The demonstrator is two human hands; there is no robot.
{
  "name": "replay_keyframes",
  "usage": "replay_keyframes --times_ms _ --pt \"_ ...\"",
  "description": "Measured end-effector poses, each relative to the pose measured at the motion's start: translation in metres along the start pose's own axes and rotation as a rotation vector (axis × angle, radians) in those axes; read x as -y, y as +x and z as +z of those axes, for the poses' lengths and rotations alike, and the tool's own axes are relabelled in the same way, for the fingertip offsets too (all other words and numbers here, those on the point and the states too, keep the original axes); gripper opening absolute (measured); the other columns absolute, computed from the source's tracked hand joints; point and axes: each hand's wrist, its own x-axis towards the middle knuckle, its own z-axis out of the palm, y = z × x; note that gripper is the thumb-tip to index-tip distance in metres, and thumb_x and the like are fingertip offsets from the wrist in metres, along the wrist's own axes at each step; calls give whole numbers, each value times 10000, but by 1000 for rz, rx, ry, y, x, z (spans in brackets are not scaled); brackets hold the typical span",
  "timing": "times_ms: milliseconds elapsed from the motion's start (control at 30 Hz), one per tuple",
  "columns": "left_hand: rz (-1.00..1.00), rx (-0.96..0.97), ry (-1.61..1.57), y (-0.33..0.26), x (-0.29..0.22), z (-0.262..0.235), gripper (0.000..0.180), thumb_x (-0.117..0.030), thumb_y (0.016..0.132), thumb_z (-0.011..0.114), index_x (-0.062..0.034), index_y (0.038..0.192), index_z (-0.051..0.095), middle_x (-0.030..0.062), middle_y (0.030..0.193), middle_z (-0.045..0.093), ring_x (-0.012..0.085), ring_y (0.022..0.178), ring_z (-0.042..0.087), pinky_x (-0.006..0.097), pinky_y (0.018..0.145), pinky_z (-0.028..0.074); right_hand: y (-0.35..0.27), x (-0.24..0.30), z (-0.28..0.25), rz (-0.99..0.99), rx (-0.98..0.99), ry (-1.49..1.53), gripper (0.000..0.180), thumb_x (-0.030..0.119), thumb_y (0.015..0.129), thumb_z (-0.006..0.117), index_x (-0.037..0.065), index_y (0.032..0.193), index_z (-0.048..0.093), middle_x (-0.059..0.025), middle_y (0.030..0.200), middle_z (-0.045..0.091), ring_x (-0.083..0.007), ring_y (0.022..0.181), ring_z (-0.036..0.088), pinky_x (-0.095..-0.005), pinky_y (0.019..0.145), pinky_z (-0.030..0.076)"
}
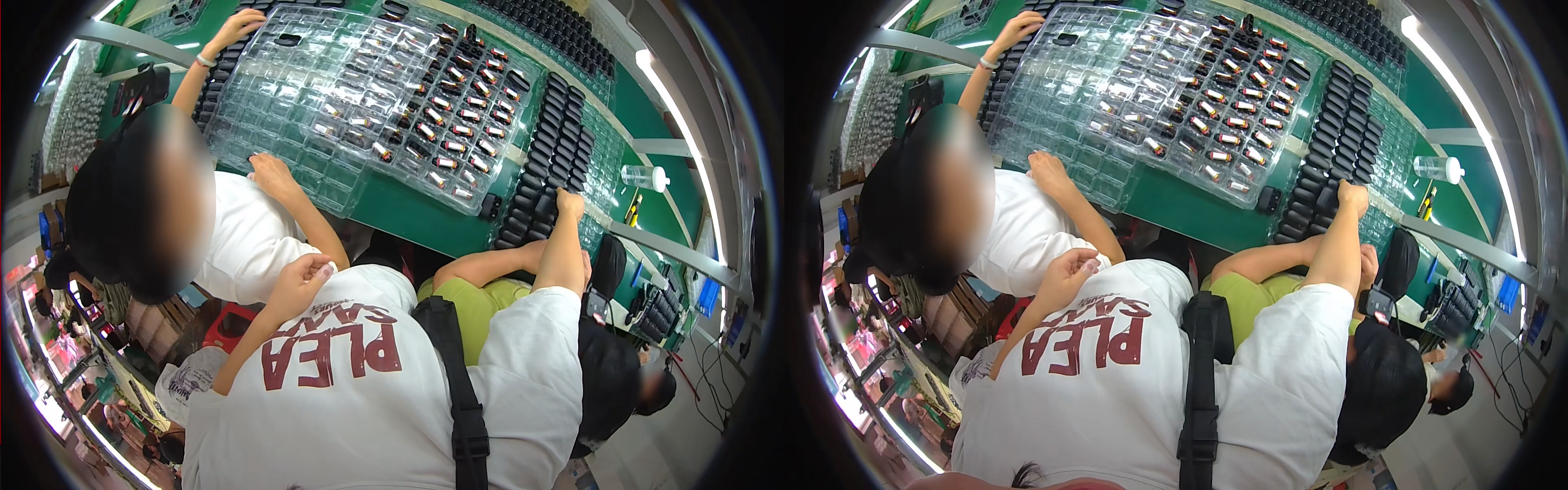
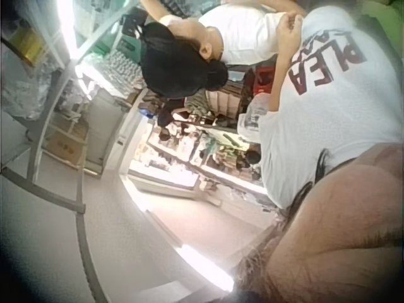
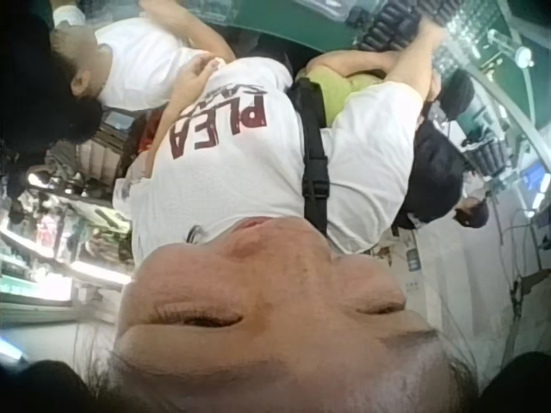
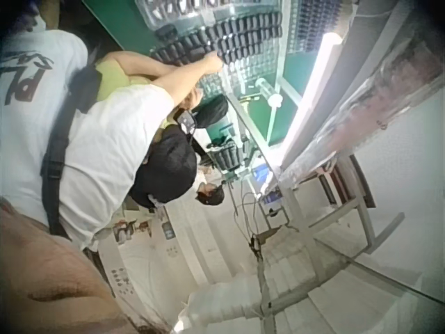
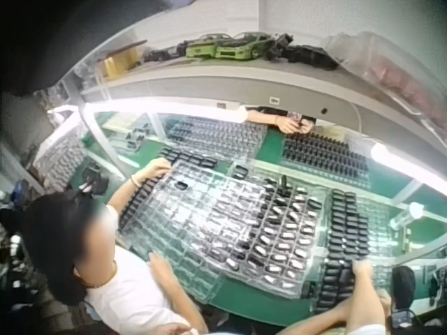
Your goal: The recorder is assembling small electronic components, possibly earbud cases, at a factory workbench.
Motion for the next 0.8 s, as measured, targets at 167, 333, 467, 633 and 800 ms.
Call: replay_keyframes --times_ms 167,333,467,633,800 --pt "-44 3 96 5 -1 6 270 -172 899 585 32 1075 582 76 907 645 109 800 578 242 727 464 6 102 -8 -310 -333 -2 378 313 744 608 125 1070 640 -171 1158 563 -348 1055 563 -478 857 479" --pt "-130 15 104 12 -4 11 291 -188 898 589 32 1088 581 84 903 640 119 800 584 250 739 470 27 224 21 -579 90 394 574 530 845 510 73 1189 558 -162 874 683 -285 827 671 -388 773 498" --pt "-201 9 129 11 -7 12 270 -160 909 569 17 1113 575 57 963 637 92 825 567 236 765 455 13 263 33 -385 350 529 593 556 903 404 19 1068 592 -85 698 670 -181 612 660 -332 661 497" --pt "-180 2 136 10 -6 6 316 -202 892 592 40 1096 579 97 926 645 133 815 587 256 752 469 19 257 38 -355 277 520 617 548 917 386 -26 975 605 -110 731 675 -192 629 663 -336 662 491" --pt "-78 48 113 8 -4 0 308 -204 895 589 39 1084 586 93 913 645 129 813 589 258 749 471 -16 215 7 -687 -44 337 276 347 830 573 102 925 657 -115 830 675 -240 793 658 -368 729 486"
